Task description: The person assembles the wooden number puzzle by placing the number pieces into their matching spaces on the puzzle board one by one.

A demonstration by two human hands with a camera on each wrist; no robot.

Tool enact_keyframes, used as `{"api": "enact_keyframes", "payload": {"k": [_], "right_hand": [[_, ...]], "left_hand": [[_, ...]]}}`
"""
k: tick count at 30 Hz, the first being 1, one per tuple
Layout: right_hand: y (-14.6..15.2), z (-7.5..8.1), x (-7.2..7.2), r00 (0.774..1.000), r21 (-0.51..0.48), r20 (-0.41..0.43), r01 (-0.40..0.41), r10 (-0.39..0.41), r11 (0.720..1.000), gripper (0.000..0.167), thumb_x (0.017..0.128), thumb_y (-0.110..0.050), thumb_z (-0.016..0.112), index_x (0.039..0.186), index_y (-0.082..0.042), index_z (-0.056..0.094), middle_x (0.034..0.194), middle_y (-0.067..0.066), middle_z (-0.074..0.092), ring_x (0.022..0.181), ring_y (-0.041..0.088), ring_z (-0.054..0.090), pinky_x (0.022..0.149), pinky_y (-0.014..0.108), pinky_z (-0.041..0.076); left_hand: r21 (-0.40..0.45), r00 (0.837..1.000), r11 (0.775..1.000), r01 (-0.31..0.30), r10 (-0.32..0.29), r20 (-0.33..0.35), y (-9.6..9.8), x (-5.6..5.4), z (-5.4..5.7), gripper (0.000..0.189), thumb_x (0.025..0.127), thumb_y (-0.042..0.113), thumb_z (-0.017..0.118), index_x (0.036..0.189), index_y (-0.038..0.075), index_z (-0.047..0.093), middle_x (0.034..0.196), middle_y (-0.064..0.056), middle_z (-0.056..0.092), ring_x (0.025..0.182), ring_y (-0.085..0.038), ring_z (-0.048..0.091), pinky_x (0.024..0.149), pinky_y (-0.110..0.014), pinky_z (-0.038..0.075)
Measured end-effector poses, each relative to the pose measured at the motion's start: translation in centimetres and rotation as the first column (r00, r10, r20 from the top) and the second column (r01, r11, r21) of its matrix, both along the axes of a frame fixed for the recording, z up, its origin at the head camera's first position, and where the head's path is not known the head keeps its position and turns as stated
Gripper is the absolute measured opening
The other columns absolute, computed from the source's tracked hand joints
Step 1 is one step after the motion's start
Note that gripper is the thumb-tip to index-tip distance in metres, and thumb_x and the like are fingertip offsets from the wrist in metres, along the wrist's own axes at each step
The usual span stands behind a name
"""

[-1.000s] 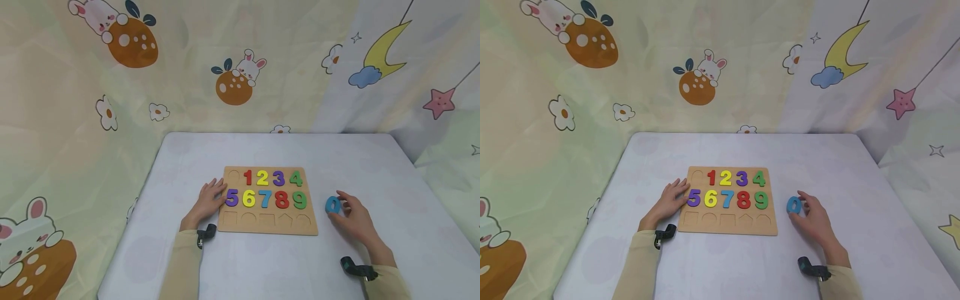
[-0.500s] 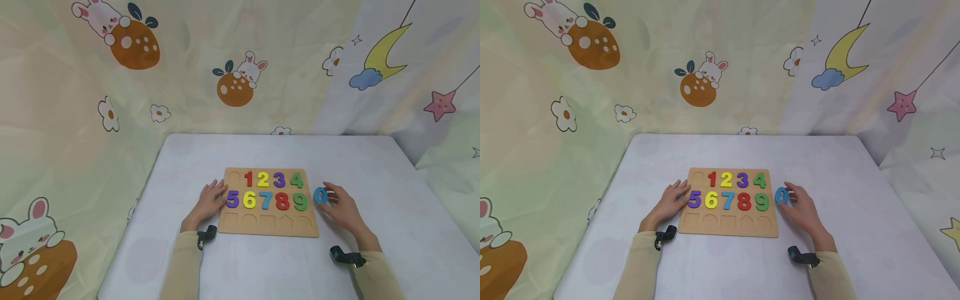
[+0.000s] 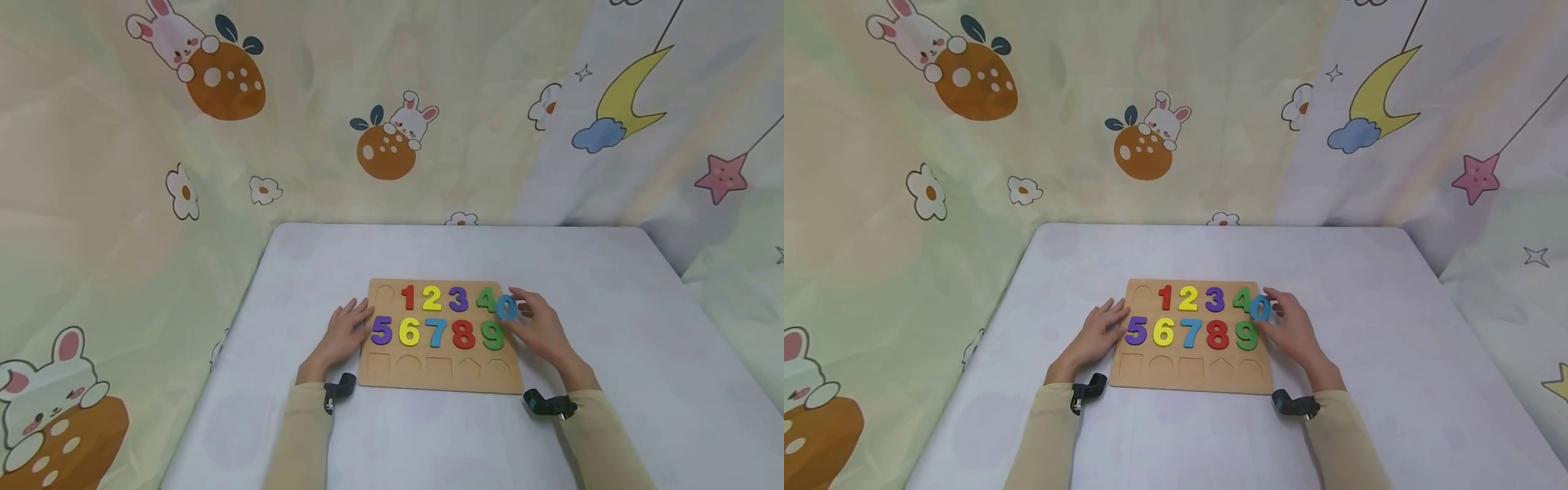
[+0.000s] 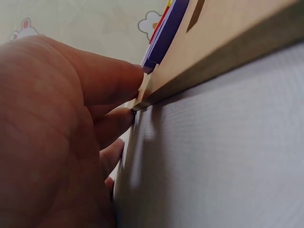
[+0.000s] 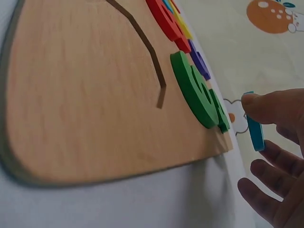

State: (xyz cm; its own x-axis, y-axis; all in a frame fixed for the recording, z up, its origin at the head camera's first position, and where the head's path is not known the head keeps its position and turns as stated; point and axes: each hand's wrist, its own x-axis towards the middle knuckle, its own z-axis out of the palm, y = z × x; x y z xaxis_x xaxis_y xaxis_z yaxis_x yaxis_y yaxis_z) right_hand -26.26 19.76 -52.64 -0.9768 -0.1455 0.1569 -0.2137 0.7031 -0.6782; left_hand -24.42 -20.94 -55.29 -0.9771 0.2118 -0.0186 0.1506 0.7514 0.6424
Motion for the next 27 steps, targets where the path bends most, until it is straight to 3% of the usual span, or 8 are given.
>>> {"api": "enact_keyframes", "payload": {"k": [5, 14, 18, 27], "right_hand": [[-1.3, 0.0, -0.4, 1.0, 0.041, 0.023, -0.017, 0.016, 0.999, 0.07, 0.085, -0.018, 0.075, 0.145, -0.005, 0.042, 0.137, 0.021, 0.048, 0.119, 0.042, 0.051, 0.097, 0.057, 0.048], [-3.8, 1.0, -1.8, 0.993, 0.107, -0.021, -0.117, 0.12, 0.987, 0.072, 0.082, -0.018, 0.08, 0.143, -0.007, 0.045, 0.136, 0.017, 0.05, 0.127, 0.037, 0.047, 0.102, 0.057, 0.045], [-4.7, 1.0, -2.0, 0.991, 0.106, -0.006, -0.134, 0.135, 0.985, 0.07, 0.083, -0.02, 0.079, 0.143, -0.007, 0.045, 0.141, 0.017, 0.047, 0.131, 0.038, 0.045, 0.106, 0.057, 0.042], [-7.2, 0.9, -2.3, 0.984, 0.101, 0.035, -0.176, 0.173, 0.979, 0.065, 0.084, -0.023, 0.078, 0.141, -0.011, 0.049, 0.142, 0.013, 0.047, 0.126, 0.035, 0.048, 0.101, 0.054, 0.048]], "left_hand": [[-0.012, 1.0, 1.0, -0.007, 0.007, 0.01, 0.1, 0.1, -0.2, 0.048, 0.099, 0.024, 0.056, 0.145, 0.012, 0.048, 0.158, -0.002, 0.031, 0.15, -0.024, 0.012, 0.122, -0.047, -0.001], [-0.007, 1.0, 1.0, -0.013, 0.013, 0.004, 0.0, -0.3, -0.2, 0.048, 0.099, 0.024, 0.056, 0.145, 0.014, 0.048, 0.158, 0.0, 0.03, 0.151, -0.021, 0.011, 0.123, -0.044, -0.002], [-0.012, 1.0, 1.0, -0.005, 0.005, 0.006, 0.0, -0.4, -0.4, 0.048, 0.099, 0.023, 0.056, 0.145, 0.013, 0.047, 0.158, -0.001, 0.03, 0.151, -0.022, 0.011, 0.123, -0.045, -0.002], [-0.007, 1.0, 1.0, -0.015, 0.015, 0.024, 0.1, -0.4, -0.1, 0.049, 0.099, 0.024, 0.055, 0.146, 0.013, 0.046, 0.159, -0.001, 0.029, 0.151, -0.023, 0.01, 0.122, -0.046, -0.002]]}}
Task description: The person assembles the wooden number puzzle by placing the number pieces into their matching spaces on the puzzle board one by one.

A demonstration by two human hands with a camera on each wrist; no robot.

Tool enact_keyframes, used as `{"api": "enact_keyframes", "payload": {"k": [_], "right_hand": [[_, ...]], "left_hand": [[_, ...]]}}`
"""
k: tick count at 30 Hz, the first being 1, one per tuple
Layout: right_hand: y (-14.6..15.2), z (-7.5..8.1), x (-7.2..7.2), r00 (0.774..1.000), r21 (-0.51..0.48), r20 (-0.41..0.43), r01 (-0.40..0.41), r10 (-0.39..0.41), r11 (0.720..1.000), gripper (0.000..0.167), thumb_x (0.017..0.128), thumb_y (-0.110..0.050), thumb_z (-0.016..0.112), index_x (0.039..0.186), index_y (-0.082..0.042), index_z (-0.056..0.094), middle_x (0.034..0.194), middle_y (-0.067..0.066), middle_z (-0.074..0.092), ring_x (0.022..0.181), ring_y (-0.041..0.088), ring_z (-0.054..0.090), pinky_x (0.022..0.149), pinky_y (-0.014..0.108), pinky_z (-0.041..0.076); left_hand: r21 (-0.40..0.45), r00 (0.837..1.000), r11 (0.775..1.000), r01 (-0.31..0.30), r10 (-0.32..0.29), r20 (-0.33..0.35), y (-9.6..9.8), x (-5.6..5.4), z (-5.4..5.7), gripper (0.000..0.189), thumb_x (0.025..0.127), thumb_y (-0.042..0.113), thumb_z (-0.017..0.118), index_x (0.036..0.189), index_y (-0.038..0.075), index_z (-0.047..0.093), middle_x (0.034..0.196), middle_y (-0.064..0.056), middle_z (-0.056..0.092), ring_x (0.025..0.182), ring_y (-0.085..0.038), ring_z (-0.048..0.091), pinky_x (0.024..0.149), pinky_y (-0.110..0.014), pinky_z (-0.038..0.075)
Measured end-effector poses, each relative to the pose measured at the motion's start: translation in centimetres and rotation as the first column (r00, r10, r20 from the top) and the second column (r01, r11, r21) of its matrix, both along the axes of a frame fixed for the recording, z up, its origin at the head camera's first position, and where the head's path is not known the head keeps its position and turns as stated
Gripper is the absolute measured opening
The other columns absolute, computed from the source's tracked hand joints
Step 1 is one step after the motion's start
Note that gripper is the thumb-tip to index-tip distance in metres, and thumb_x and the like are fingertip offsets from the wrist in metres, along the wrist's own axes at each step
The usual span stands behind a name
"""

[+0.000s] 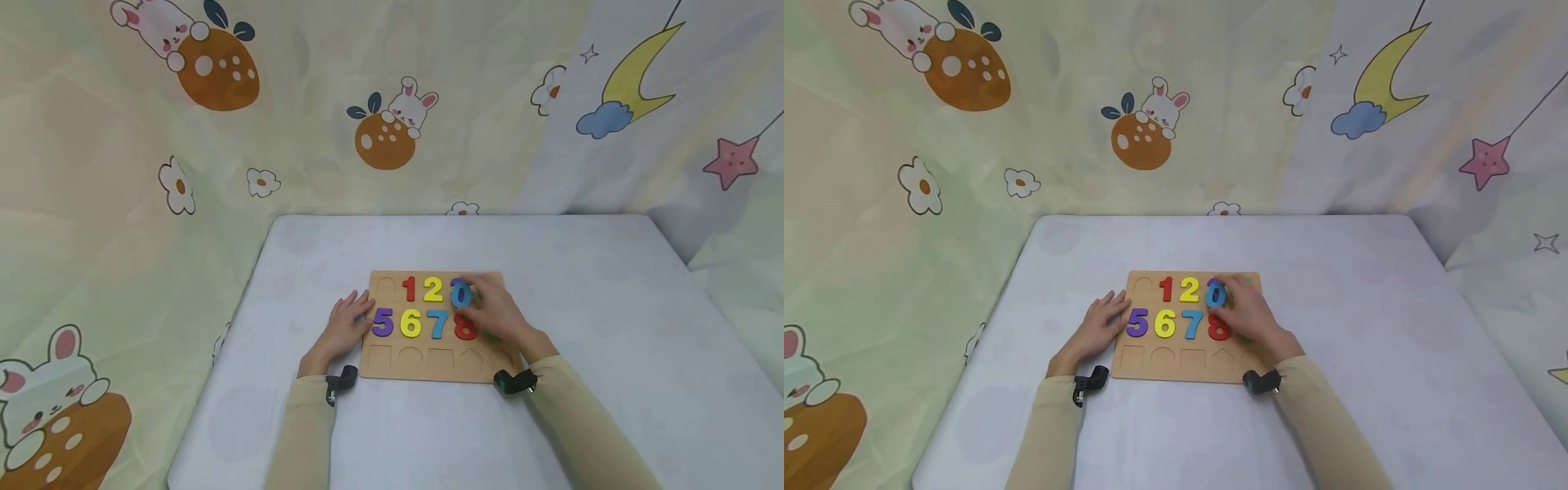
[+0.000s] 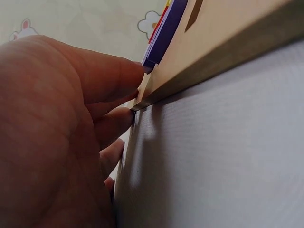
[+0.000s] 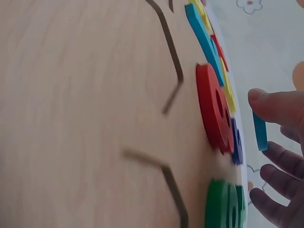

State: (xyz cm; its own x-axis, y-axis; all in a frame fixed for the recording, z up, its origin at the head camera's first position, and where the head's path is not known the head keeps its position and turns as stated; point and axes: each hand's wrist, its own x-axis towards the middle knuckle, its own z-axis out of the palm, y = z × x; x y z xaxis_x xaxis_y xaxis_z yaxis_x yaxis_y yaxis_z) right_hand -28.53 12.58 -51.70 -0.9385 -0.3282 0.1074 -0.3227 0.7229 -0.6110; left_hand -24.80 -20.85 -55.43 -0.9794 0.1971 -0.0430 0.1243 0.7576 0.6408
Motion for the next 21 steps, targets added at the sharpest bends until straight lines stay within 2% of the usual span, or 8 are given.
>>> {"api": "enact_keyframes", "payload": {"k": [7, 11, 17, 21], "right_hand": [[-1.5, 0.1, -0.4, 0.997, 0.046, -0.047, -0.057, 0.059, 0.997, 0.067, 0.083, -0.025, 0.078, 0.141, -0.008, 0.05, 0.138, 0.016, 0.049, 0.119, 0.031, 0.054, 0.099, 0.05, 0.05], [-2.2, 0.1, -1.0, 0.996, 0.054, -0.033, -0.077, 0.079, 0.996, 0.066, 0.085, -0.028, 0.077, 0.142, -0.011, 0.049, 0.139, 0.013, 0.05, 0.121, 0.03, 0.054, 0.101, 0.048, 0.049], [-3.2, 0.2, -1.7, 0.995, 0.067, -0.007, -0.1, 0.101, 0.993, 0.069, 0.085, -0.03, 0.077, 0.145, -0.014, 0.045, 0.134, 0.008, 0.051, 0.112, 0.026, 0.058, 0.095, 0.043, 0.054], [-4.0, 0.1, -2.0, 0.994, 0.091, -0.014, -0.104, 0.105, 0.99, 0.07, 0.084, -0.03, 0.077, 0.144, -0.013, 0.045, 0.134, 0.009, 0.052, 0.111, 0.027, 0.059, 0.095, 0.045, 0.054]], "left_hand": [[-0.019, 1.0, 1.0, -0.001, 0.001, 0.008, 0.0, 0.0, 0.0, 0.05, 0.1, 0.026, 0.054, 0.147, 0.015, 0.045, 0.16, 0.002, 0.026, 0.151, -0.021, 0.008, 0.123, -0.044, -0.003], [-0.017, 1.0, 1.0, 0.002, -0.002, 0.005, 0.0, 0.0, 0.1, 0.049, 0.1, 0.026, 0.054, 0.147, 0.014, 0.045, 0.16, 0.002, 0.026, 0.151, -0.021, 0.008, 0.123, -0.044, -0.003], [-0.025, 1.0, 1.0, 0.004, -0.004, -0.006, -0.1, 0.0, 0.0, 0.049, 0.099, 0.025, 0.055, 0.146, 0.014, 0.046, 0.159, 0.001, 0.027, 0.151, -0.022, 0.01, 0.123, -0.045, -0.002], [-0.021, 1.0, 1.0, 0.004, -0.004, -0.005, -0.1, 0.1, 0.1, 0.049, 0.099, 0.025, 0.055, 0.146, 0.013, 0.046, 0.159, 0.0, 0.028, 0.15, -0.023, 0.01, 0.123, -0.046, -0.002]]}}
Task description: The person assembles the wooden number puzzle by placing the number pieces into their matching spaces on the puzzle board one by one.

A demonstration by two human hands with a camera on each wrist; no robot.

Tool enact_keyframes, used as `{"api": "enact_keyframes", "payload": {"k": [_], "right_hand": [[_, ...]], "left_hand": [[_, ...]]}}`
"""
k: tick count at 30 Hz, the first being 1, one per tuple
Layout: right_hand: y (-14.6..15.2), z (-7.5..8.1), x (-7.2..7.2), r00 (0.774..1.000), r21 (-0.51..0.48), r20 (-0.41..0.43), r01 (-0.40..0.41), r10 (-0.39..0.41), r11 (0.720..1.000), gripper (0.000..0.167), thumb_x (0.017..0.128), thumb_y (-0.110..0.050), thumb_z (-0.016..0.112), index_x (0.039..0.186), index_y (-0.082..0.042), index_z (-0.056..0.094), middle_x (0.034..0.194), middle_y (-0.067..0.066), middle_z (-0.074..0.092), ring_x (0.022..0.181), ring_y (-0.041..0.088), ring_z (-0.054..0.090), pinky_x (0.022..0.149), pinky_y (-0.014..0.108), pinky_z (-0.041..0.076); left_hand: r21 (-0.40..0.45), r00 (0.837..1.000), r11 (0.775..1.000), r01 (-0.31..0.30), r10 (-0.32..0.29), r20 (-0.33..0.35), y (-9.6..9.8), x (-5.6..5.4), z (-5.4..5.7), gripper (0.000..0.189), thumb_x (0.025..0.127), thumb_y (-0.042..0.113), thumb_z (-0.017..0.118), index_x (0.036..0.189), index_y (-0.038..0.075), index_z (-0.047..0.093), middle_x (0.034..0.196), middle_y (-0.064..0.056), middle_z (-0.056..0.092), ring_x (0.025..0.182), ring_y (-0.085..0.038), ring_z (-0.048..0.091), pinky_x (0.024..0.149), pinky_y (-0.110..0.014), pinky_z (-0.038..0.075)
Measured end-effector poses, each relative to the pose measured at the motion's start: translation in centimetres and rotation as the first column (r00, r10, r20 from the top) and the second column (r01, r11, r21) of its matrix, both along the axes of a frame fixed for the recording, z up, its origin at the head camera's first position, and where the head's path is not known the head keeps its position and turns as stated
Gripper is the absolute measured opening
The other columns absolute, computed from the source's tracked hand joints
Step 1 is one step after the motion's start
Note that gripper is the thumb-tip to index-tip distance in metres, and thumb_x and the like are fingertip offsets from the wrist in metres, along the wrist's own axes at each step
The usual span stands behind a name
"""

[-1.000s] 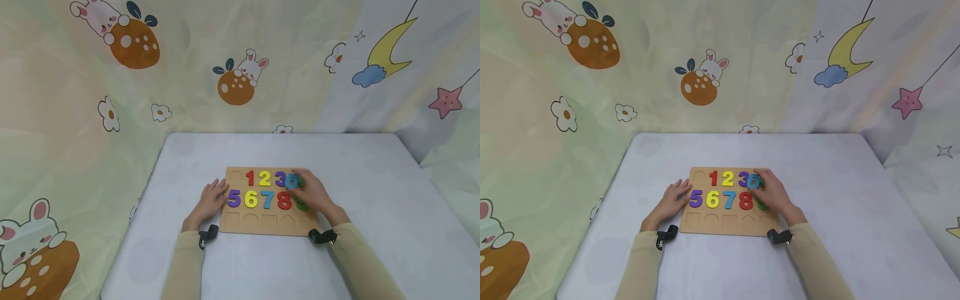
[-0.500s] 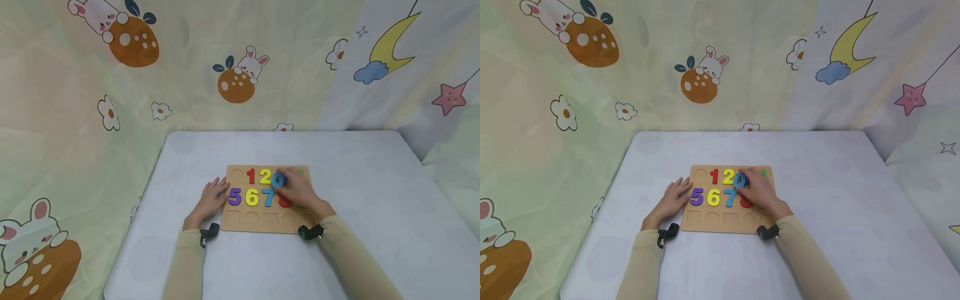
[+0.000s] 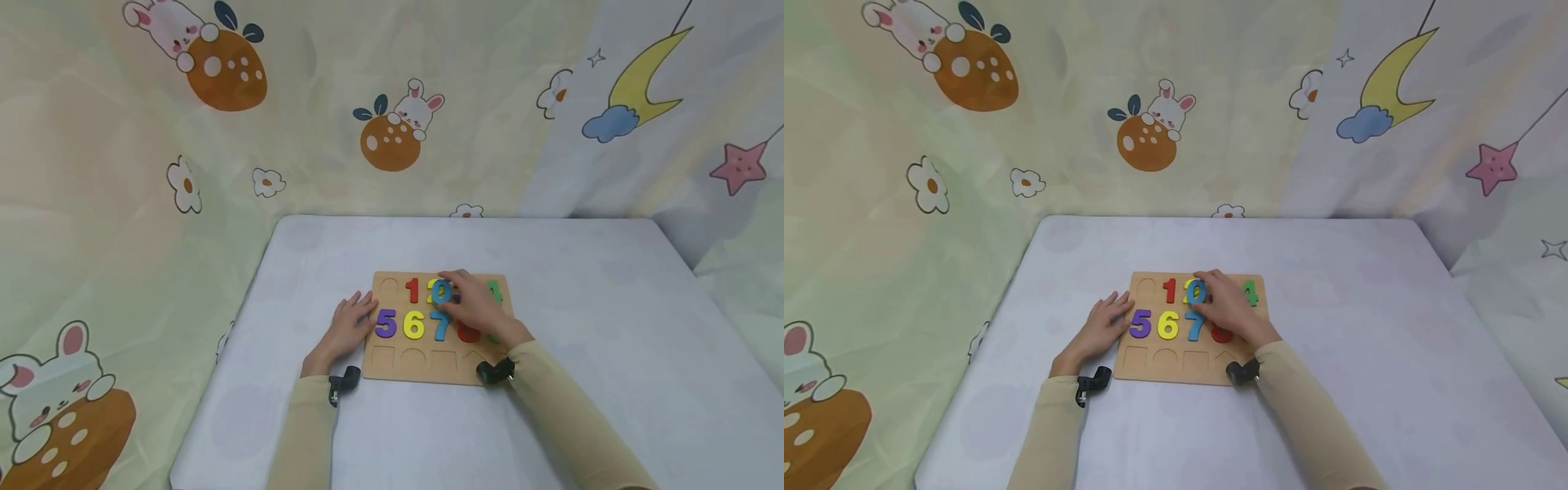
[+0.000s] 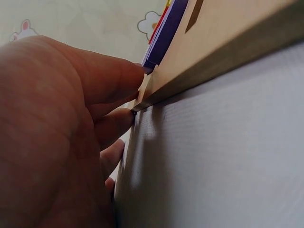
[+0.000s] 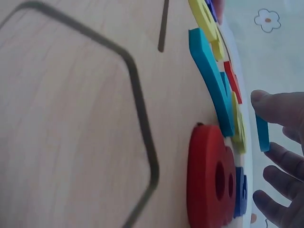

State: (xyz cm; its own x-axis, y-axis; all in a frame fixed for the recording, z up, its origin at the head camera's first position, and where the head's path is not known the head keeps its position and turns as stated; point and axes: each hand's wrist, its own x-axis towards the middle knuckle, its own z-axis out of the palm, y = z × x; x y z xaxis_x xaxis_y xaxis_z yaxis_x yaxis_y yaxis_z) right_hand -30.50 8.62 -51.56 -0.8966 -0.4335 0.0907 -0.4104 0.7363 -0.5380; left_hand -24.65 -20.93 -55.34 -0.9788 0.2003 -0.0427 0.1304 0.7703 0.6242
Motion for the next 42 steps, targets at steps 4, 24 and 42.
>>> {"api": "enact_keyframes", "payload": {"k": [4, 24, 42], "right_hand": [[-1.0, 0.0, 0.0, 1.0, 0.026, -0.011, -0.013, 0.013, 1.0, 0.07, 0.083, -0.029, 0.078, 0.143, -0.012, 0.047, 0.135, 0.01, 0.053, 0.113, 0.027, 0.058, 0.098, 0.047, 0.052], [-6.1, -0.7, -0.3, 0.992, 0.057, -0.028, -0.12, 0.122, 0.991, 0.067, 0.083, -0.032, 0.078, 0.141, -0.013, 0.051, 0.132, 0.009, 0.056, 0.119, 0.027, 0.055, 0.101, 0.044, 0.049], [-7.9, -0.9, -0.7, 0.993, 0.052, 0.032, -0.117, 0.116, 0.992, 0.068, 0.086, -0.031, 0.076, 0.145, -0.017, 0.046, 0.137, 0.005, 0.052, 0.121, 0.023, 0.053, 0.104, 0.04, 0.048]], "left_hand": [[0.007, 1.0, 1.0, 0.008, -0.008, 0.007, 0.1, 0.0, 0.2, 0.048, 0.1, 0.023, 0.054, 0.146, 0.013, 0.045, 0.159, 0.0, 0.027, 0.151, -0.023, 0.009, 0.123, -0.045, -0.002], [0.003, 1.0, 1.0, 0.0, 0.0, -0.021, 0.2, 0.4, 0.5, 0.046, 0.097, 0.005, 0.047, 0.144, 0.011, 0.049, 0.158, -0.003, 0.031, 0.15, -0.026, 0.014, 0.123, -0.047, 0.001], [-0.01, 0.999, 1.0, 0.016, -0.017, -0.035, 0.1, 0.4, 0.7, 0.046, 0.098, 0.007, 0.047, 0.144, 0.011, 0.048, 0.158, -0.003, 0.031, 0.15, -0.026, 0.014, 0.123, -0.048, 0.003]]}}
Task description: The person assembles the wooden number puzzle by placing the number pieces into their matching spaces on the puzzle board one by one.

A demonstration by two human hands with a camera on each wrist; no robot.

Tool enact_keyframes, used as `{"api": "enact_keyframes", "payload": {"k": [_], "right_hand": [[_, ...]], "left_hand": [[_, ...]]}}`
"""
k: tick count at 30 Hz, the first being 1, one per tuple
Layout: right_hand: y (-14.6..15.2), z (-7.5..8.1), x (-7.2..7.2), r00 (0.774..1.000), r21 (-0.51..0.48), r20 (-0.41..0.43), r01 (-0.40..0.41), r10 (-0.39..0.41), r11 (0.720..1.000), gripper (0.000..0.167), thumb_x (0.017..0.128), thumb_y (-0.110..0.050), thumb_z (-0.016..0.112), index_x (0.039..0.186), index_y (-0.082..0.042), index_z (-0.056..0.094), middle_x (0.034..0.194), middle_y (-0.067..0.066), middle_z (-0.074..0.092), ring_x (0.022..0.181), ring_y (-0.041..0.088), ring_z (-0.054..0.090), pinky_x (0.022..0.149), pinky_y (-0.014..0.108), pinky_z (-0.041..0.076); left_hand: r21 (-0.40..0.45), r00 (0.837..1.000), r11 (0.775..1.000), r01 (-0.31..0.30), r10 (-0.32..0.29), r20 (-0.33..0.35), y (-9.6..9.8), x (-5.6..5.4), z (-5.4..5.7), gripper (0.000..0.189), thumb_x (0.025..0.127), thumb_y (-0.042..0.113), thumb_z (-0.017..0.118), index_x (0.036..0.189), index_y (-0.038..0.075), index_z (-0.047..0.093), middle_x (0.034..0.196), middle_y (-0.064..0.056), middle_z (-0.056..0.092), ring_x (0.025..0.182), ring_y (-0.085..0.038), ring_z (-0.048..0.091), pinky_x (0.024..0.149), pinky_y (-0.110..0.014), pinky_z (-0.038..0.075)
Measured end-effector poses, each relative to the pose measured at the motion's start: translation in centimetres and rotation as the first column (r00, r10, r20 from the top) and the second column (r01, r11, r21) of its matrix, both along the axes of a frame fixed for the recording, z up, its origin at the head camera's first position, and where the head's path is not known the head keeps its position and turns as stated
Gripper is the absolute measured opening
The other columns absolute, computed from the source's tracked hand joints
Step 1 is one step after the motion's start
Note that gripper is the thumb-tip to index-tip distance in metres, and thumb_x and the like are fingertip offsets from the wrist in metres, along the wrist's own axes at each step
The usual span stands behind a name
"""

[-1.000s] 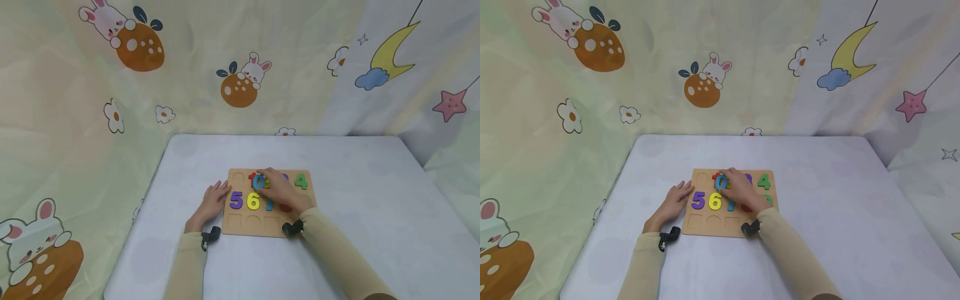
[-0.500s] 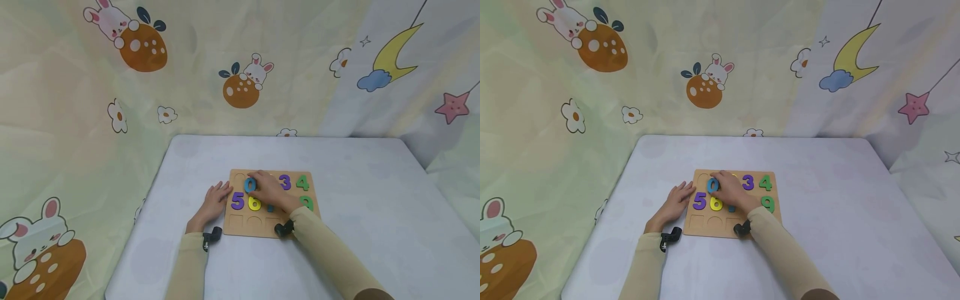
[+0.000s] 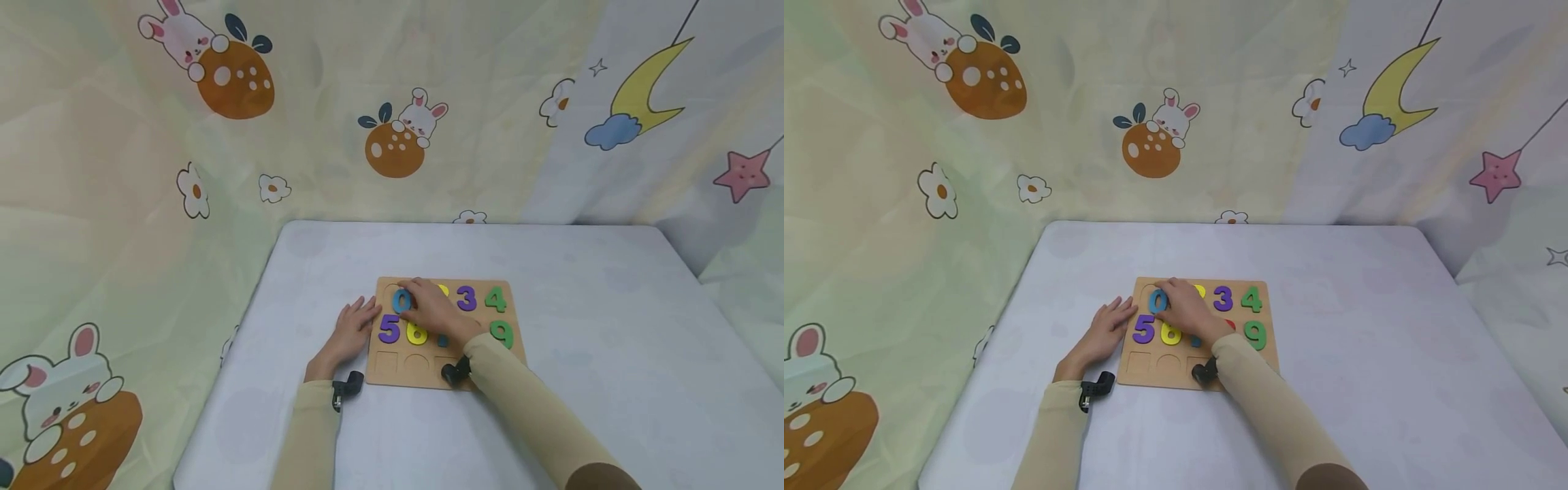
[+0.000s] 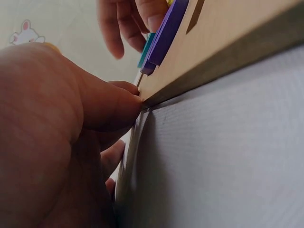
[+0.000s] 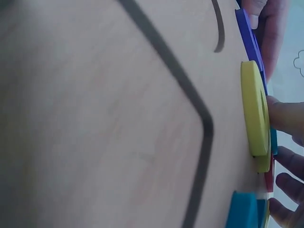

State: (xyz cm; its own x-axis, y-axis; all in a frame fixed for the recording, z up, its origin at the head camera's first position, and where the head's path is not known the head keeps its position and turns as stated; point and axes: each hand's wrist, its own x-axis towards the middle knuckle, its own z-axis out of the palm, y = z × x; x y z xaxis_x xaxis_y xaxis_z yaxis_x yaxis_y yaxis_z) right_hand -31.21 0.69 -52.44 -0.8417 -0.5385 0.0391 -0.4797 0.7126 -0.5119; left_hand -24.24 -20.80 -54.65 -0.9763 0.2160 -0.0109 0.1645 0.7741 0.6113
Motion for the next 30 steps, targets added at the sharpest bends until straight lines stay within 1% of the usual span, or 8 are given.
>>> {"api": "enact_keyframes", "payload": {"k": [6, 10, 17, 20, 24, 30], "right_hand": [[-0.6, -0.3, -0.4, 1.0, -0.012, -0.018, 0.009, -0.009, 1.0, 0.065, 0.087, -0.029, 0.074, 0.145, -0.015, 0.046, 0.138, 0.006, 0.053, 0.128, 0.028, 0.05, 0.109, 0.044, 0.043], [-0.9, -0.2, -0.6, 0.999, -0.009, -0.033, 0.014, -0.014, 1.0, 0.063, 0.088, -0.03, 0.073, 0.144, -0.015, 0.047, 0.138, 0.007, 0.053, 0.128, 0.029, 0.05, 0.109, 0.045, 0.042], [-1.7, -0.4, -1.0, 0.998, 0.02, -0.041, 0.049, -0.048, 0.999, 0.065, 0.088, -0.034, 0.073, 0.144, -0.017, 0.047, 0.142, 0.008, 0.052, 0.129, 0.028, 0.049, 0.11, 0.044, 0.041], [-2.1, -0.4, -1.2, 0.997, 0.027, -0.048, 0.057, -0.055, 0.998, 0.066, 0.087, -0.036, 0.073, 0.144, -0.017, 0.047, 0.142, 0.008, 0.052, 0.129, 0.029, 0.049, 0.11, 0.044, 0.041], [-2.4, -0.4, -1.3, 0.997, 0.043, -0.039, 0.068, -0.066, 0.997, 0.066, 0.087, -0.037, 0.074, 0.144, -0.018, 0.047, 0.142, 0.007, 0.052, 0.128, 0.028, 0.05, 0.11, 0.044, 0.042], [-2.6, -0.4, -1.1, 0.997, 0.053, -0.021, 0.072, -0.071, 0.996, 0.067, 0.087, -0.037, 0.074, 0.145, -0.018, 0.047, 0.142, 0.006, 0.052, 0.129, 0.027, 0.05, 0.111, 0.043, 0.041]], "left_hand": [[0.007, 1.0, 1.0, 0.004, -0.003, -0.011, 0.0, 0.2, 0.0, 0.046, 0.098, 0.007, 0.048, 0.144, 0.01, 0.049, 0.157, -0.004, 0.033, 0.149, -0.027, 0.015, 0.122, -0.05, 0.004], [0.01, 1.0, 1.0, 0.006, -0.006, -0.011, 0.0, 0.1, 0.0, 0.045, 0.098, 0.007, 0.048, 0.144, 0.01, 0.048, 0.157, -0.004, 0.032, 0.15, -0.027, 0.015, 0.122, -0.049, 0.003], [-0.002, 1.0, 1.0, 0.0, 0.0, 0.011, -0.2, 0.0, -0.1, 0.046, 0.099, 0.01, 0.048, 0.145, 0.013, 0.047, 0.158, 0.0, 0.03, 0.15, -0.023, 0.012, 0.123, -0.045, 0.001], [-0.002, 1.0, 1.0, 0.003, -0.003, 0.005, -0.1, 0.0, -0.1, 0.046, 0.099, 0.01, 0.048, 0.145, 0.012, 0.047, 0.158, -0.002, 0.03, 0.15, -0.025, 0.013, 0.123, -0.046, 0.002], [0.009, 1.0, 1.0, 0.01, -0.01, -0.007, -0.1, 0.1, -0.1, 0.045, 0.099, 0.009, 0.049, 0.144, 0.011, 0.048, 0.158, -0.003, 0.032, 0.15, -0.027, 0.014, 0.122, -0.048, 0.003], [0.006, 1.0, 1.0, 0.006, -0.005, -0.009, 0.0, 0.1, 0.1, 0.045, 0.1, 0.009, 0.048, 0.145, 0.011, 0.047, 0.158, -0.003, 0.031, 0.15, -0.026, 0.014, 0.123, -0.048, 0.003]]}}
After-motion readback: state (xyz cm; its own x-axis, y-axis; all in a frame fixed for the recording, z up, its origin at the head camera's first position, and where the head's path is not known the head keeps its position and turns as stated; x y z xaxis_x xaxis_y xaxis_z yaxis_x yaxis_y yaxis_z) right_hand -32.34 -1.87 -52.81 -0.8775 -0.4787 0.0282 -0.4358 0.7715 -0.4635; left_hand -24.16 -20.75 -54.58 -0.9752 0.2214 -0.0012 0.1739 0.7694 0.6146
